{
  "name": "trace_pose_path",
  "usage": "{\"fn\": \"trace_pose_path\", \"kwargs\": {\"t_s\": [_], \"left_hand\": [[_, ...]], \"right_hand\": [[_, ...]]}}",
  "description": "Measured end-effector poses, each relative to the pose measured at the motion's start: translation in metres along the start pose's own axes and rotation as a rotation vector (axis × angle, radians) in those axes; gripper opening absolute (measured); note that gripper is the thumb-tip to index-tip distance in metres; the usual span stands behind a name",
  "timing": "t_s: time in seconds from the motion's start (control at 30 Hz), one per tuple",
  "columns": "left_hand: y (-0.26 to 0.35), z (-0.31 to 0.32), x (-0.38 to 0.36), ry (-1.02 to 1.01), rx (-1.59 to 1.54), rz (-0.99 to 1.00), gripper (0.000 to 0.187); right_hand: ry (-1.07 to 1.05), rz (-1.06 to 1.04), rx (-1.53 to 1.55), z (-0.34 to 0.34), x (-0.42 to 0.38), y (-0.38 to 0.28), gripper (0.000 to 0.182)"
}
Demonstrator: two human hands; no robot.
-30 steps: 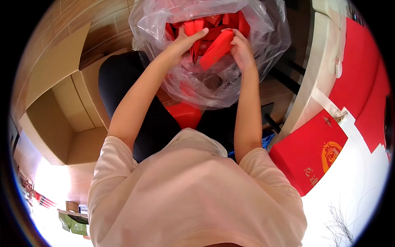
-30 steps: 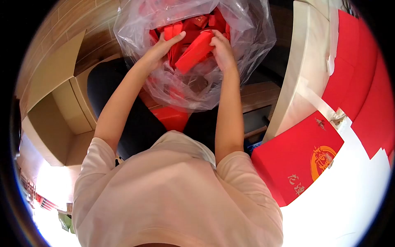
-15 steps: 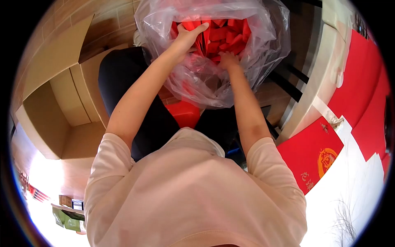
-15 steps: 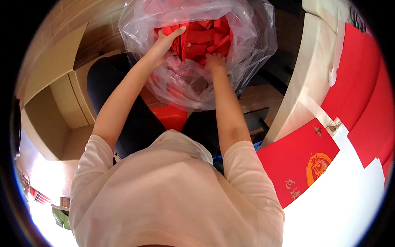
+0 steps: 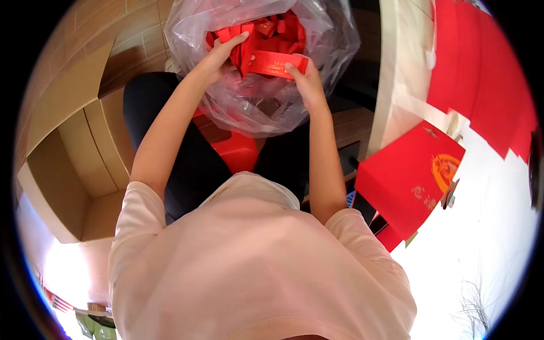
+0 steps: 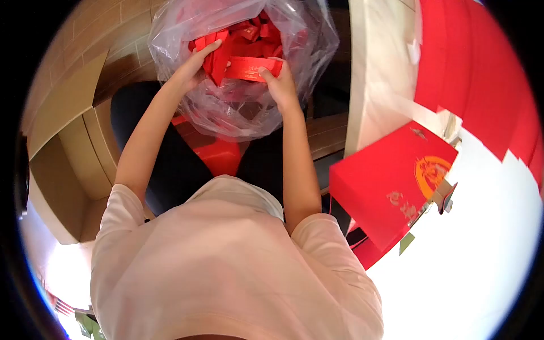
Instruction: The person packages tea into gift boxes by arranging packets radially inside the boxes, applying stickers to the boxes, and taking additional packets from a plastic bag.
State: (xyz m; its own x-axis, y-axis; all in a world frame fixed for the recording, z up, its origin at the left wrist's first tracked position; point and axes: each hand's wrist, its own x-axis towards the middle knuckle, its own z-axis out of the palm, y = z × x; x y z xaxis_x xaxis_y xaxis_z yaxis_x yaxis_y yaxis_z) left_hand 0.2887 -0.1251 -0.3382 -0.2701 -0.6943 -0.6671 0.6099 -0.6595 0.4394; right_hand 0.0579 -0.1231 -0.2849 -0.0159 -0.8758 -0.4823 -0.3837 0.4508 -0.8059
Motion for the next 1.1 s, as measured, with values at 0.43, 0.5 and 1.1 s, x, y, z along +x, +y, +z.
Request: {"fn": "trace_pose_path", "kwargs": {"t_s": [0.43, 0.5, 1.1], "left_hand": [[-0.044, 0.048, -0.171, -0.278, -0.3, 0.049, 0.059], [-0.06, 0.054, -0.181, 0.079, 0.293, 0.66, 0.077], [-0.122, 0.339, -0.316, -0.759, 0.924, 1.291, 0.101]], "right_hand": [[0.539, -0.767, -0.239, 0.009, -0.207, -0.082, 0.039], [0.41, -0.657, -0.531, -0.008, -0.234, -0.102, 0.043], [0.986, -0.709, 0.082, -0.184, -0.396, -0.101, 0.054]]}}
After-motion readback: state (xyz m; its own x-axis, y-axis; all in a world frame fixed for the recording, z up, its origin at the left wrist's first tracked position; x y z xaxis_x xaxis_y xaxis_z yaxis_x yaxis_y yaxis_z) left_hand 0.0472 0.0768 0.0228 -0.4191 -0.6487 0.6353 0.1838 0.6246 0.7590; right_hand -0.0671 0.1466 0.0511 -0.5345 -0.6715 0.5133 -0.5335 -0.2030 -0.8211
